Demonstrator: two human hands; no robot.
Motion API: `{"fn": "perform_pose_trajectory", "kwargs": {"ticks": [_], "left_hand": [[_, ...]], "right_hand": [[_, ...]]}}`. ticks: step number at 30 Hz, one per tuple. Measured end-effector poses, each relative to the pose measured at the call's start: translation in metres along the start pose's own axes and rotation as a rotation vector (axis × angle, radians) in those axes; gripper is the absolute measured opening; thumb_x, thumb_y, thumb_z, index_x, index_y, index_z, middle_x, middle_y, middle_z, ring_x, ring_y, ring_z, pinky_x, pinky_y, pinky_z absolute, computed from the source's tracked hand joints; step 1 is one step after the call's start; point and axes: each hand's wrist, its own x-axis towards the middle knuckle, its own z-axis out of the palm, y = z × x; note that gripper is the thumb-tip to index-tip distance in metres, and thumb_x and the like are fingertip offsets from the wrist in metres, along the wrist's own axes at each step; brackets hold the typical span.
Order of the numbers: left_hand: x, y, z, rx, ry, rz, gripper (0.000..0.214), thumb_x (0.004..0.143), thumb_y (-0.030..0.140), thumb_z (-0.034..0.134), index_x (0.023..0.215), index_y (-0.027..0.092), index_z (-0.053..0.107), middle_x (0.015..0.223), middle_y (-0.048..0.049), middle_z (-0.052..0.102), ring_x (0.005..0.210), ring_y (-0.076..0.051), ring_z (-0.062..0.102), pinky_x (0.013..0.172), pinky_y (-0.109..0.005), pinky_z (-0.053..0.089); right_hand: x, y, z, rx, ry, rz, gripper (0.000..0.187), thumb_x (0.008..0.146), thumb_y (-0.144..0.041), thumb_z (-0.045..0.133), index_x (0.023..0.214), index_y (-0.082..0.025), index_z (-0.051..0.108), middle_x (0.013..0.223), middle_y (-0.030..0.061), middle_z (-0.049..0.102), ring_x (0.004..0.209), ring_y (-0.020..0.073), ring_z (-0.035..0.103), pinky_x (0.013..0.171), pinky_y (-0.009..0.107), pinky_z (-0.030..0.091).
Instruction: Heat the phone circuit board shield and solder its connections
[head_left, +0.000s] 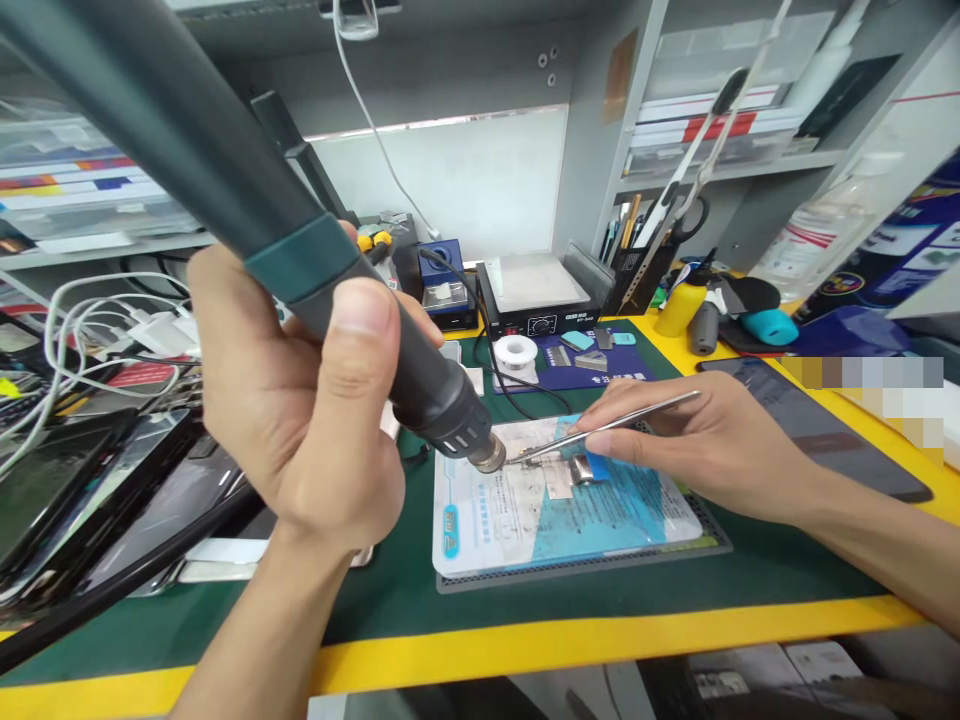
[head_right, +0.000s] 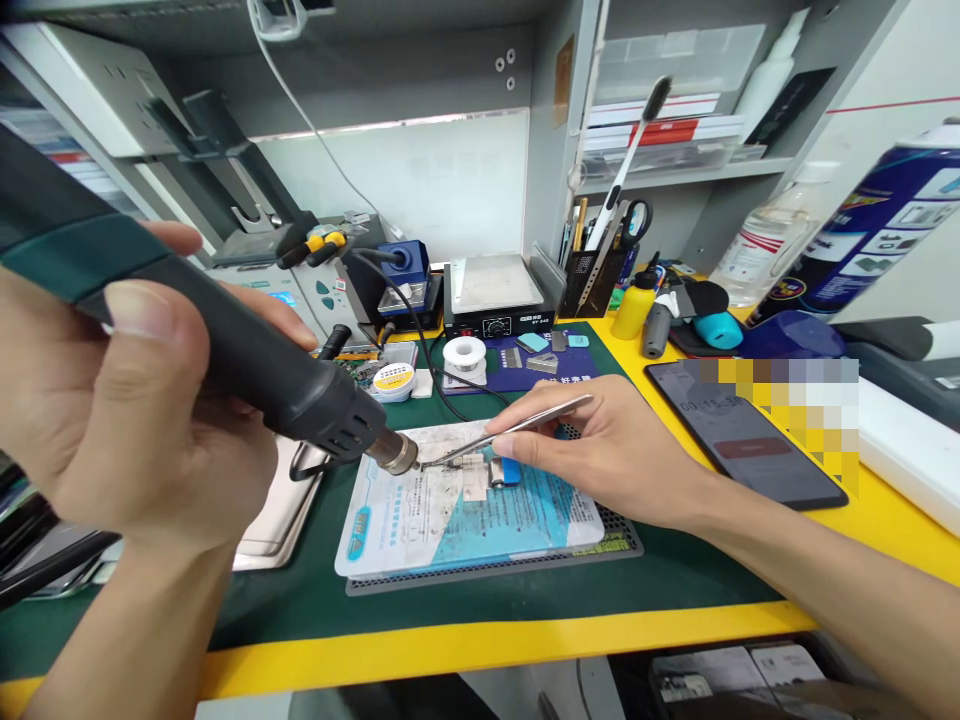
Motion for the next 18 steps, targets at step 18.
{"fn": "perform_pose_trajectory", "kwargs": {"ticks": [18], "left_hand": [[-0.0009, 0.0002, -0.0013, -0.01, -0.02, 0.005, 0.025, 0.095, 0.033, 0.069, 0.112, 0.014, 0.066, 0.073, 0.0062, 0.062, 0.058, -0.011, 0.066, 0.051, -0.023, 0.046]], "right_hand": [[-0.0011, 0.0, -0.0009, -0.022, -0.005, 0.001, 0.013, 0.082, -0.041, 0.088, 0.087, -0.03, 0.091, 0.084, 0.005, 0.083, 0.076, 0.0244, 0.068, 0.073, 0.04, 0.051]]}}
